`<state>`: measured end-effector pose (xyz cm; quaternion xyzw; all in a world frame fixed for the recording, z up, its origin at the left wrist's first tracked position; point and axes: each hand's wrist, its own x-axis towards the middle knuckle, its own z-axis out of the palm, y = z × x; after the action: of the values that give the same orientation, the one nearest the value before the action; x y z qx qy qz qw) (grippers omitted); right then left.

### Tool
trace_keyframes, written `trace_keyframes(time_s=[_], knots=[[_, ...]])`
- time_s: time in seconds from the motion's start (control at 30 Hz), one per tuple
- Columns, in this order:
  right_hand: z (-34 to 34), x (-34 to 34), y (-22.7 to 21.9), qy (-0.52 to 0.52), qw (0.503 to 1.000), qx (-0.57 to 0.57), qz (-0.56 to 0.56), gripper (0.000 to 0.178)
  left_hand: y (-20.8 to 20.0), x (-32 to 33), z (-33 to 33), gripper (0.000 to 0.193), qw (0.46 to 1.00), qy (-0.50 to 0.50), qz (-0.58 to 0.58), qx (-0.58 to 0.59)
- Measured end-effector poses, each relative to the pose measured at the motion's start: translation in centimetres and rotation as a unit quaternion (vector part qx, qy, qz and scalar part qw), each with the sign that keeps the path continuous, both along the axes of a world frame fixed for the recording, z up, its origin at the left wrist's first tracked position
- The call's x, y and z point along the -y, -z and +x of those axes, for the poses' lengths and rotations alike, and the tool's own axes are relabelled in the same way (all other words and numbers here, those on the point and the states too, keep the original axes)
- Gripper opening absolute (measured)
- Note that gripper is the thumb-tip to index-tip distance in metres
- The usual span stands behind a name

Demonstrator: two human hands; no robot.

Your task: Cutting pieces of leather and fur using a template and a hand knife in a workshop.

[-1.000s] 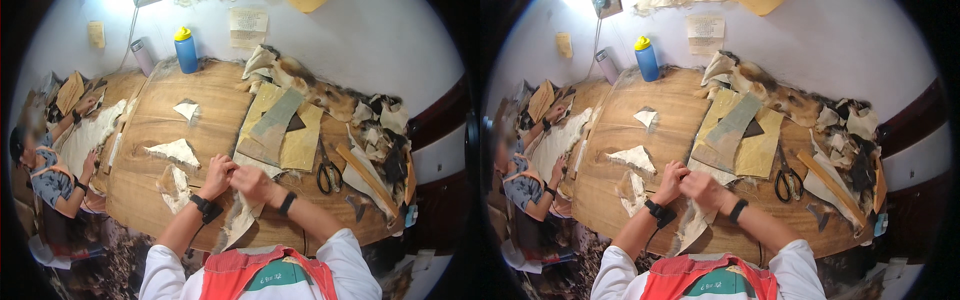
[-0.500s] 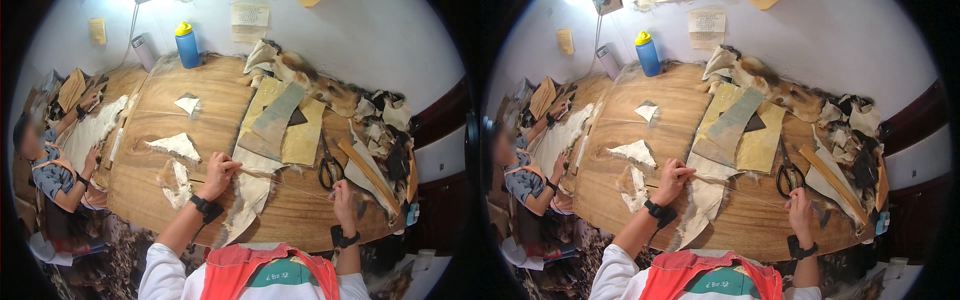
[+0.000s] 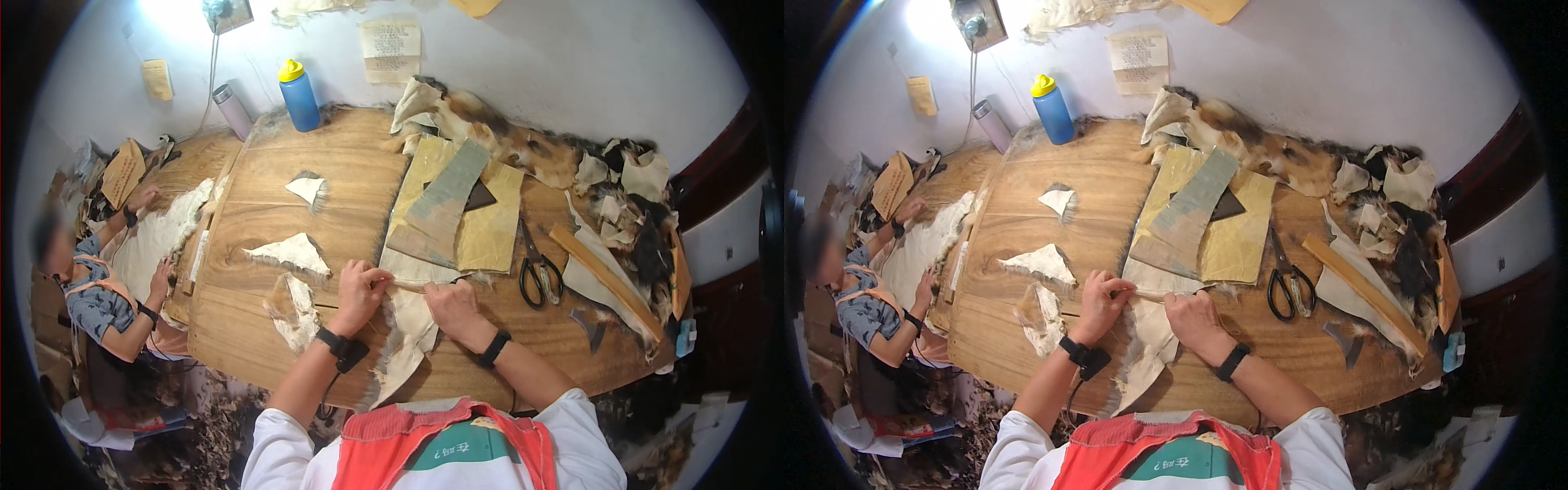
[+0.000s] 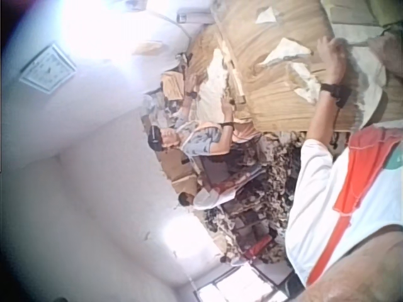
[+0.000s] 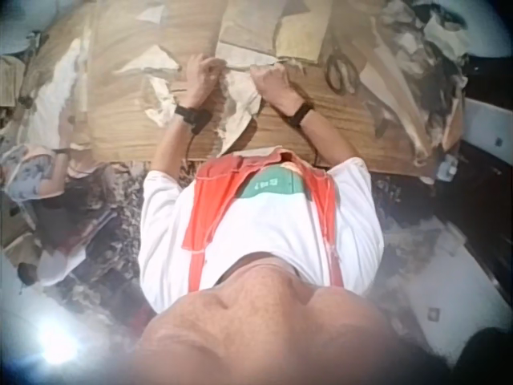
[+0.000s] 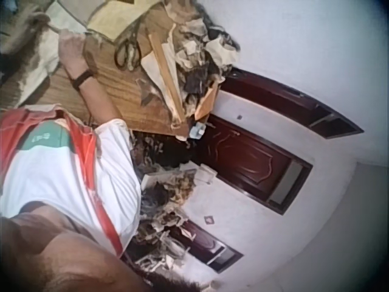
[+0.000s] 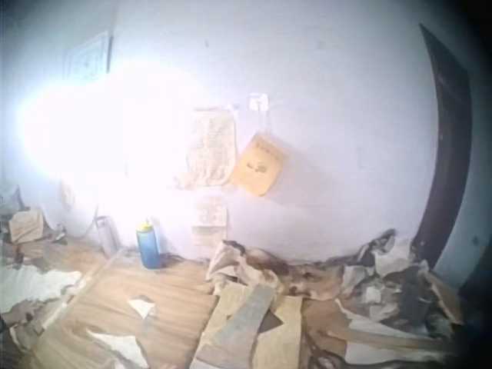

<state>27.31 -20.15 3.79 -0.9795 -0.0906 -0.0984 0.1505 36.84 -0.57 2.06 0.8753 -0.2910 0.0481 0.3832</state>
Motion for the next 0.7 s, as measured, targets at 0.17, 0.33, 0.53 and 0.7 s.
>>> trace_keyframes(time_s=[0.17,0.33,0.53,0.7], knots=[[-0.7,-0.7,-2.5,-0.046,0.980,-0.110,0.159,0.009,-0.1,-0.2,-0.2,0.009,0.999,-0.029,0.020,0.005],[-2.2,-1.4,-4.6,-0.029,0.707,-0.435,0.557,0.015,0.3,-0.4,-0.1,0.011,1.000,-0.020,-0.004,0.004],[-3.2,-2.5,-5.9,-0.230,0.879,-0.303,0.287,0.016,0.5,-0.6,-0.3,0.019,0.999,-0.020,-0.033,-0.012],[-1.6,-2.6,-7.3,-0.251,0.882,-0.246,0.313,0.016,-0.9,-0.9,-0.6,0.031,0.999,-0.010,-0.046,-0.019]])
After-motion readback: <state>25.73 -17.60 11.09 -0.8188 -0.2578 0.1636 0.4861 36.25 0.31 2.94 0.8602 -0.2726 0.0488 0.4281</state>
